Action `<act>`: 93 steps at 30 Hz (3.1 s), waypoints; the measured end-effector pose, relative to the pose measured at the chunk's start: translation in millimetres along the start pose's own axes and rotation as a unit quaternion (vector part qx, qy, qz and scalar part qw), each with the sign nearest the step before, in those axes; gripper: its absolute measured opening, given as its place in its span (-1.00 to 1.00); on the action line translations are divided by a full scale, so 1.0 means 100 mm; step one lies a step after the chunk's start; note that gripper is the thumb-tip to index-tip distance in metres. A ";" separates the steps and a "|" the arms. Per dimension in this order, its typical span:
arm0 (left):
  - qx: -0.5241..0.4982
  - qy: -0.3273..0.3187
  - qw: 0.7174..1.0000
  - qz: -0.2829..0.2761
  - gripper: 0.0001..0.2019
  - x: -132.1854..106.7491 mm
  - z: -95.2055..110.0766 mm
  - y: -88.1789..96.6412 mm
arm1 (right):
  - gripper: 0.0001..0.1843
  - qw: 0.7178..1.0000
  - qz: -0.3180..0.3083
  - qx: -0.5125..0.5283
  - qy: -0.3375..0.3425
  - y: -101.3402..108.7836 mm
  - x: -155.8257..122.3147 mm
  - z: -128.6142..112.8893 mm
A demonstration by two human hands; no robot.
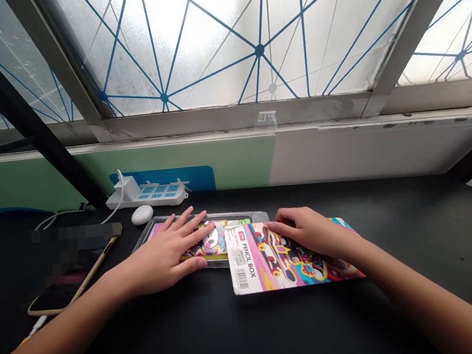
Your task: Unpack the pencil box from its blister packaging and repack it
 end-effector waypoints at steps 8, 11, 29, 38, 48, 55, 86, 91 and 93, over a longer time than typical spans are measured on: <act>-0.091 -0.042 0.995 0.014 -0.60 -0.07 0.00 0.13 | -0.39 0.998 -0.033 0.014 -0.041 0.17 0.00 0.21; -0.115 -0.048 0.991 0.038 -0.65 -0.05 0.04 0.10 | -0.43 0.999 -0.031 0.005 -0.042 0.22 -0.02 0.23; -0.065 -0.057 0.996 0.038 -0.55 -0.06 0.08 0.09 | -0.57 0.998 0.004 0.058 -0.011 -0.08 -0.03 -0.09; -0.059 -0.054 0.996 0.033 -0.53 -0.07 0.07 0.09 | -0.51 0.997 0.006 0.078 -0.016 0.00 0.01 0.04; -0.067 -0.053 0.996 0.012 -0.50 -0.05 0.05 0.06 | -0.57 0.997 0.043 0.064 -0.016 0.09 -0.04 0.02; -0.075 -0.034 0.996 0.016 -0.50 -0.06 0.06 0.06 | -0.55 0.994 0.070 0.076 -0.034 0.00 -0.04 -0.06; -0.530 -0.019 0.800 0.280 -0.57 0.12 -0.21 -0.08 | -0.43 0.993 0.071 -0.032 -0.083 0.30 -0.04 0.24; -0.477 -0.056 0.824 0.302 -0.58 0.07 -0.09 -0.10 | -0.33 0.988 0.098 -0.088 -0.082 0.19 -0.04 0.16; -0.472 -0.058 0.827 0.300 -0.55 0.07 -0.09 -0.09 | -0.34 0.988 0.092 -0.096 -0.077 0.12 0.00 0.09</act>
Point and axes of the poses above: each hand's wrist, its own x-axis towards the middle knuckle, its own y-axis out of the back of the hand, z = x × y, the point moved 3 cm from there along x, towards the middle knuckle, and after that the axes turned 14 degrees about -z, right-handed, at the moved point
